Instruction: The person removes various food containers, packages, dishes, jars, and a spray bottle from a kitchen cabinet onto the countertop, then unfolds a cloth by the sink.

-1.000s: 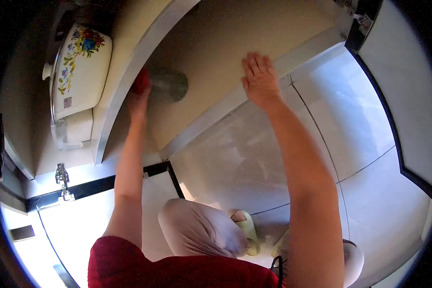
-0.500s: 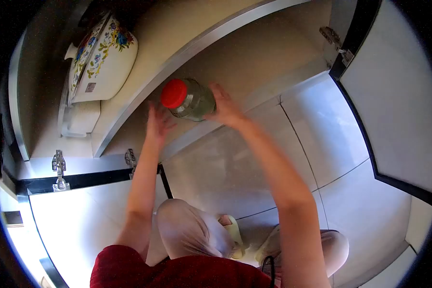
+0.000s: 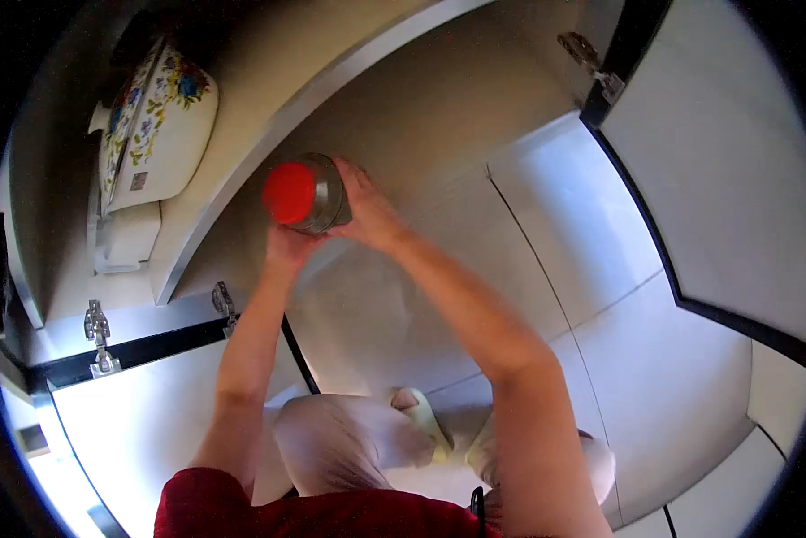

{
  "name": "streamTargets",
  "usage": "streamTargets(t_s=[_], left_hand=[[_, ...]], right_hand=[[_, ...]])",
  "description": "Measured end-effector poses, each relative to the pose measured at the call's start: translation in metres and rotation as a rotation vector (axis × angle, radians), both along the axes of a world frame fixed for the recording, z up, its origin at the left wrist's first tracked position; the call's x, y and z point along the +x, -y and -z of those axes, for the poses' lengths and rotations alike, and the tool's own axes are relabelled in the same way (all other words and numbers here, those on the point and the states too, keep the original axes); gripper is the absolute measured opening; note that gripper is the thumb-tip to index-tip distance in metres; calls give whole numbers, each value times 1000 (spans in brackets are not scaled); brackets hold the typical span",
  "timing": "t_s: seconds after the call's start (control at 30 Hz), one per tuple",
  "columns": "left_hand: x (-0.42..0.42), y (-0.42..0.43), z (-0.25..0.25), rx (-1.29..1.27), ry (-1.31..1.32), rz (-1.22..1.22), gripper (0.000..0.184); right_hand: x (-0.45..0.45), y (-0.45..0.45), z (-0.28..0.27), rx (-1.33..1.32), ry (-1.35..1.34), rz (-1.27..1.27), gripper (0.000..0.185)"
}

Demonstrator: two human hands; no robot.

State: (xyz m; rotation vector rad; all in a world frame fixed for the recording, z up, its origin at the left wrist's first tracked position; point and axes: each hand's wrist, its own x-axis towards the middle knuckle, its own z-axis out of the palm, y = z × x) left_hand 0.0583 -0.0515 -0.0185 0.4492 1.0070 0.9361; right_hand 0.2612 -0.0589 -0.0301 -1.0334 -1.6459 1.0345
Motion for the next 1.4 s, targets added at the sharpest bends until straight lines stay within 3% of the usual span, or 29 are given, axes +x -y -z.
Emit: streamTargets(t_s=[0.23, 0.3, 0.33, 0.4, 0.5, 0.6, 0.63, 0.7, 0.73, 0.8, 0.83, 0.93, 1.03, 1.13, 1.4], left_hand=[[32, 66, -56, 23, -91, -99, 65], [38, 107, -67, 287, -363, -108, 60], [46, 126, -81, 276, -363, -101, 60], [62, 169, -120, -5, -186, -323, 47], [66, 227, -165, -134, -180, -224, 46], [84, 276, -225, -305, -120, -297, 45], [92, 285, -247, -313, -81, -258, 46], [106, 308, -289, -222, -288, -143, 46], [139, 302, -331, -305, -232, -160, 46], [156, 315, -382, -121, -309, 143, 42], [173, 312, -422, -283, -109, 36, 34], [205, 313, -489, -120, -258, 291, 37], [239, 310, -557, -181, -45, 504, 45], [280, 313, -606, -113, -58, 578, 41], [414, 344, -699, -68, 50, 1134, 47]], right_hand=[[29, 64, -55, 34, 38, 26, 106], [37, 101, -74, 92, 192, 21, 106], [42, 118, -86, 80, 191, 24, 106], [50, 158, -119, -51, 235, -50, 104], [64, 217, -169, -154, 155, -54, 102], [84, 272, -234, -252, 134, -25, 104], [92, 287, -257, -249, 155, 10, 104], [114, 316, -306, -350, 64, 20, 106], [128, 329, -329, -353, 103, 86, 106], [152, 353, -383, -290, 32, 148, 107], [161, 363, -416, -289, 24, 194, 107], [185, 393, -495, -270, 60, 326, 106], [199, 423, -552, -231, 33, 514, 107], [214, 446, -602, -174, 39, 692, 107], [273, 524, -678, 2, 53, 1177, 105]])
